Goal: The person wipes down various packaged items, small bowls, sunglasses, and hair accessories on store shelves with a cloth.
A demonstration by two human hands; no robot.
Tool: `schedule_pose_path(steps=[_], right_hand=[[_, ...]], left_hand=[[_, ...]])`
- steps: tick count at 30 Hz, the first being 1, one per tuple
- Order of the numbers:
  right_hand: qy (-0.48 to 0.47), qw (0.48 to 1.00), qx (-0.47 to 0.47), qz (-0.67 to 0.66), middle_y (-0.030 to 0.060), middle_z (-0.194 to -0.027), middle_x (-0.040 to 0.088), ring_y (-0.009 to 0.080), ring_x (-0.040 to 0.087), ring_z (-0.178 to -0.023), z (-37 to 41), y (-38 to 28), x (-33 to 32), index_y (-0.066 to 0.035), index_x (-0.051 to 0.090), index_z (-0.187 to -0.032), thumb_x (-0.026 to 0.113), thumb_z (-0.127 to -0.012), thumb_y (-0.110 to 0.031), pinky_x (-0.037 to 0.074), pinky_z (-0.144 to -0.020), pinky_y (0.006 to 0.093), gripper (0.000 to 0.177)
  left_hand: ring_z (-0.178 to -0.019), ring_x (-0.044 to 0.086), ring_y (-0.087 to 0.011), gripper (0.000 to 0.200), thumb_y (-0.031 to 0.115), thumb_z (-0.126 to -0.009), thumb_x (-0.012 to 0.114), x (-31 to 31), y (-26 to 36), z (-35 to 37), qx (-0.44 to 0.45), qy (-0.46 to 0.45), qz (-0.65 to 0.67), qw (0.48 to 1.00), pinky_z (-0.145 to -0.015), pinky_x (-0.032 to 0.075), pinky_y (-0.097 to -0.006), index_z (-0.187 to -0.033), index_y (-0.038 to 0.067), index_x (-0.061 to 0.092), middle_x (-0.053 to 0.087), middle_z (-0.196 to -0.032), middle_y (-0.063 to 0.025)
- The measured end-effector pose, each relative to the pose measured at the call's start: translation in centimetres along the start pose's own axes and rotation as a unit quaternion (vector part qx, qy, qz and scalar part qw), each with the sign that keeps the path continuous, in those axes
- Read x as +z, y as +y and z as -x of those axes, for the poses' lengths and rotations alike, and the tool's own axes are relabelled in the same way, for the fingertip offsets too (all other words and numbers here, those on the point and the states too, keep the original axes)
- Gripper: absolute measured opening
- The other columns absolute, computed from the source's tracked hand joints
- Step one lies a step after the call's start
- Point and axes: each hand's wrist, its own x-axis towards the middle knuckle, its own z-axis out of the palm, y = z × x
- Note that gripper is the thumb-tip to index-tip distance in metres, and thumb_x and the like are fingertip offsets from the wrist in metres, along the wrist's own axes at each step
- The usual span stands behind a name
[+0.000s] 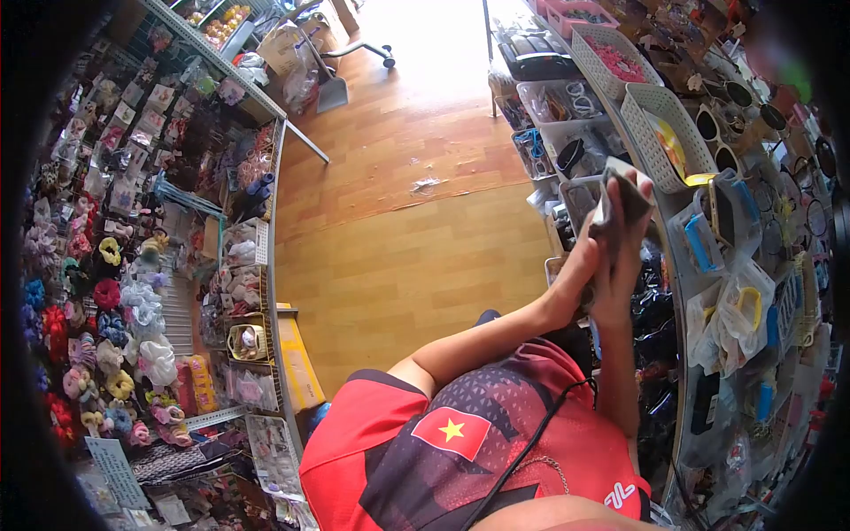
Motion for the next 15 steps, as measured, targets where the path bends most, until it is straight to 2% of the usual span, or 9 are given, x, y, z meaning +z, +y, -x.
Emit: schedule_pose_path(steps=[1,3,4,7,8,11,12,13,15], right_hand=[[0.011,0.998,0.021,-0.050,0.0146,-0.131,0.034,0.0213,0.025,-0.125,-0.6,0.1,-0.2,-0.003,0.038,-0.126,0.037,-0.090,-0.027,0.010,-0.103,0.0355,0.043],[0.036,0.987,0.061,-0.145,0.0146,-0.130,0.036,0.0215,0.029,-0.123,-2.0,0.7,-0.5,-0.003,0.041,-0.124,0.039,-0.089,-0.028,0.015,-0.103,0.0361,0.042],[0.055,0.951,0.134,-0.272,0.0131,-0.127,0.040,0.0221,0.034,-0.119,-2.6,0.7,-0.9,-0.003,0.042,-0.123,0.042,-0.088,-0.029,0.022,-0.101,0.0350,0.043],[0.068,0.830,0.401,-0.382,0.0119,-0.123,0.043,0.0220,0.038,-0.116,1.1,5.6,0.2,-0.004,0.040,-0.124,0.044,-0.088,-0.028,0.029,-0.097,0.0324,0.044],[0.099,0.785,0.338,-0.510,0.0115,-0.119,0.045,0.0202,0.040,-0.114,7.0,12.7,3.9,-0.004,0.037,-0.126,0.045,-0.088,-0.028,0.030,-0.094,0.0287,0.046],[0.078,0.783,0.330,-0.521,0.0119,-0.121,0.043,0.0194,0.037,-0.116,6.9,7.8,4.2,-0.003,0.035,-0.126,0.044,-0.088,-0.027,0.028,-0.097,0.0311,0.046],[0.072,0.800,0.315,-0.506,0.0117,-0.122,0.042,0.0194,0.036,-0.116,6.5,5.3,4.3,-0.003,0.034,-0.127,0.043,-0.088,-0.026,0.027,-0.097,0.0313,0.046],[0.067,0.834,0.284,-0.469,0.0115,-0.124,0.040,0.0194,0.035,-0.117,5.8,3.5,4.0,-0.003,0.034,-0.127,0.043,-0.088,-0.026,0.026,-0.098,0.0315,0.047],[0.044,0.940,0.166,-0.293,0.0111,-0.126,0.037,0.0193,0.032,-0.119,4.0,0.7,2.8,-0.003,0.032,-0.128,0.041,-0.088,-0.026,0.024,-0.099,0.0319,0.047]], left_hand=[[-0.128,0.012,-0.0217,0.076,0.054,-0.085,0.033,0.1,-0.1,0.2,-0.024,0.009,0.007,1.000,-0.102,0.008,-0.0319,-0.133,0.000,0.010,0.017,-0.136,-0.0136],[-0.128,0.010,-0.0218,0.075,0.052,-0.086,0.033,1.2,0.5,0.7,0.028,-0.001,-0.099,0.995,-0.103,0.007,-0.0320,-0.134,0.000,0.009,0.015,-0.136,-0.0134],[-0.128,0.009,-0.0219,0.072,0.046,-0.087,0.036,1.0,-0.7,1.3,0.042,-0.024,-0.100,0.994,-0.103,0.006,-0.0322,-0.134,0.000,0.008,0.012,-0.137,-0.0131],[-0.131,0.004,-0.0237,0.074,0.042,-0.084,0.041,2.5,1.1,0.5,0.088,-0.063,-0.129,0.986,-0.103,0.004,-0.0346,-0.134,-0.001,0.006,0.007,-0.140,-0.0167],[-0.131,0.004,-0.0238,0.074,0.041,-0.084,0.042,2.1,1.1,0.0,0.116,-0.072,-0.167,0.976,-0.103,0.003,-0.0346,-0.134,-0.001,0.006,0.007,-0.140,-0.0171],[-0.131,0.004,-0.0246,0.075,0.041,-0.084,0.044,0.5,1.4,-1.8,0.191,-0.081,-0.268,0.941,-0.103,0.004,-0.0343,-0.134,-0.002,0.008,0.007,-0.140,-0.0169],[-0.130,0.007,-0.0249,0.074,0.040,-0.083,0.046,0.3,1.7,-2.3,0.201,-0.056,-0.239,0.948,-0.103,0.007,-0.0353,-0.134,0.000,0.011,0.010,-0.140,-0.0164],[-0.130,0.009,-0.0252,0.072,0.039,-0.082,0.048,0.4,2.3,-2.7,0.210,-0.031,-0.209,0.954,-0.103,0.009,-0.0362,-0.134,0.002,0.014,0.013,-0.139,-0.0159],[-0.129,0.012,-0.0235,0.077,0.051,-0.082,0.043,0.8,2.7,-2.1,0.102,0.007,-0.069,0.992,-0.103,0.010,-0.0328,-0.135,0.003,0.012,0.016,-0.138,-0.0141]])
